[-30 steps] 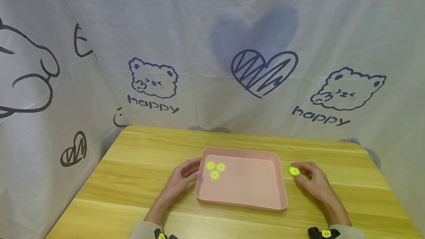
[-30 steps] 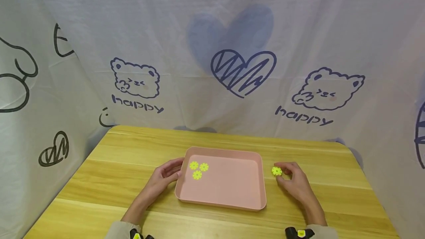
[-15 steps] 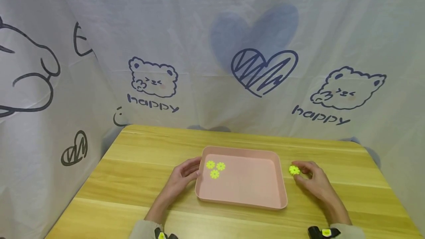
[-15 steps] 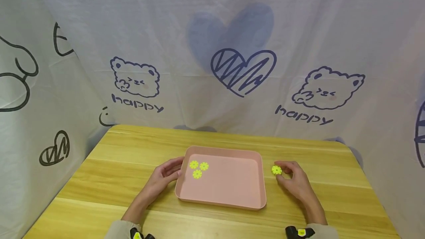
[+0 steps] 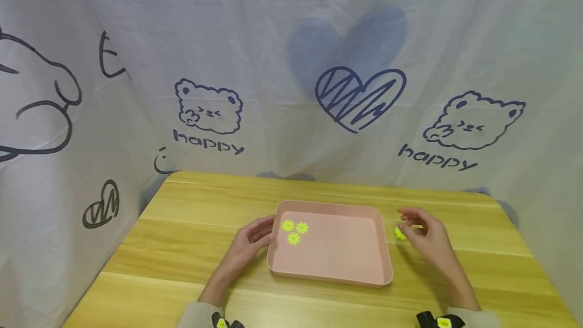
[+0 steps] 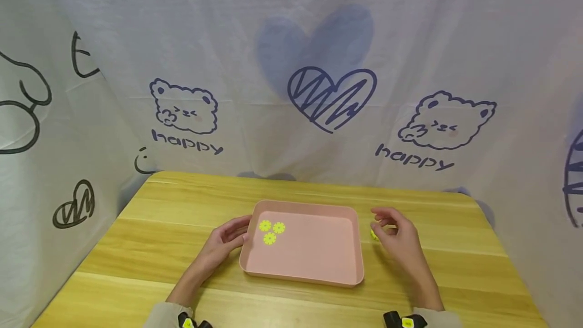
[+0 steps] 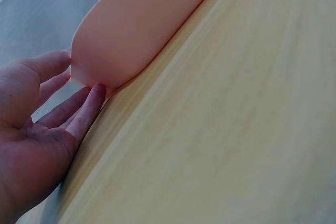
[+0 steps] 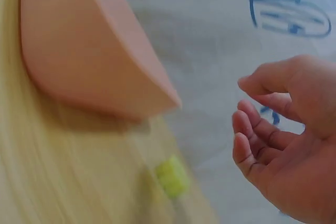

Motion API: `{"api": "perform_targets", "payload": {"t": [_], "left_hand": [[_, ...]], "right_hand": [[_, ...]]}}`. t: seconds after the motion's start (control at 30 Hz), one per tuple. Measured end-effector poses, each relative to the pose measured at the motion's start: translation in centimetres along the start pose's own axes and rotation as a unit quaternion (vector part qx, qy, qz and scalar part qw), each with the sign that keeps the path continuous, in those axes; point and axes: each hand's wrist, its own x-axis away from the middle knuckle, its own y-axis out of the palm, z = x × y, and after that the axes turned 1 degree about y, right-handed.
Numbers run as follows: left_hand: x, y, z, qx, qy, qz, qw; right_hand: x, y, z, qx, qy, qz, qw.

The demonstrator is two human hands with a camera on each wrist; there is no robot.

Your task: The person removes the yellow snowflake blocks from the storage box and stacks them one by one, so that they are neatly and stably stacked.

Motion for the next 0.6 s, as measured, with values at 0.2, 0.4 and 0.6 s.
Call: {"api": "perform_targets", "payload": {"t": [0.2, 0.4, 0.6], "left_hand": [[0.1, -0.1, 0.1, 0.011, -0.009, 0.005, 0.9999], [0.0, 0.0, 0.0, 0.019, -0.008, 0.004, 0.9998], [-0.1, 0.1, 0.0, 0.021, -0.006, 0.003, 0.9997]], "right_hand": [[0.3, 1.7, -2.9, -0.055, -0.007, -0.041, 0.9976], [0.5, 4.8, -5.1, -0.084, -0.002, -0.096, 0.9918], [0.5, 8.2, -6.4, -0.069, -0.001, -0.132, 0.9889]]}}
